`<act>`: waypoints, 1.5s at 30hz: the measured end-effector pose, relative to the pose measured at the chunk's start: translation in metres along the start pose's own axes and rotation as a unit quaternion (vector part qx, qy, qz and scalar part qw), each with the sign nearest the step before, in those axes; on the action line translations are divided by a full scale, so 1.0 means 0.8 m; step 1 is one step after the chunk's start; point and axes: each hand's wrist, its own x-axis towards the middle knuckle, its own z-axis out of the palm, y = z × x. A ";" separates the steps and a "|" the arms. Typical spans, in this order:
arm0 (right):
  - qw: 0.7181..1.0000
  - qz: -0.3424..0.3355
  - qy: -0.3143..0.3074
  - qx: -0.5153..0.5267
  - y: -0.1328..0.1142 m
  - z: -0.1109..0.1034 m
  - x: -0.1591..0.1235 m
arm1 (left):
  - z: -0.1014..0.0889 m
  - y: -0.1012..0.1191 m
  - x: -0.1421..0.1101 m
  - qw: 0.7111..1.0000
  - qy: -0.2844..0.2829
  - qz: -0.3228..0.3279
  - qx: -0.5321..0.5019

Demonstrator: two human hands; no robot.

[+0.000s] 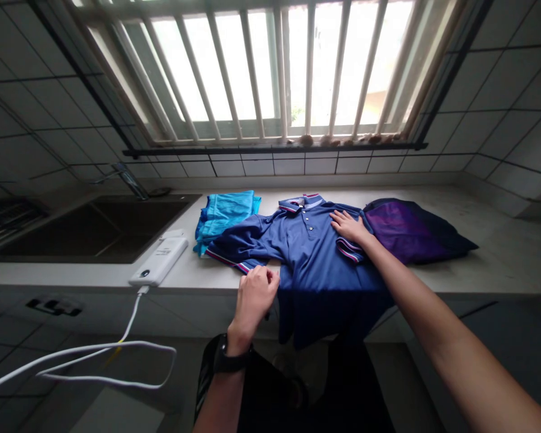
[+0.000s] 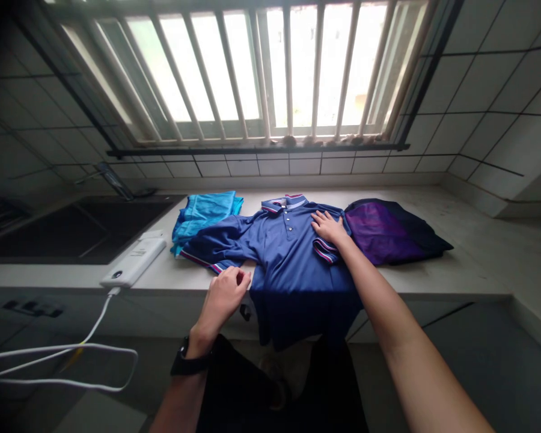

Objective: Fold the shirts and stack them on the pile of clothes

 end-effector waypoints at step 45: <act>1.000 0.007 0.007 0.013 -0.003 -0.003 -0.003 | -0.053 -0.013 0.082 0.988 0.127 -0.010 0.082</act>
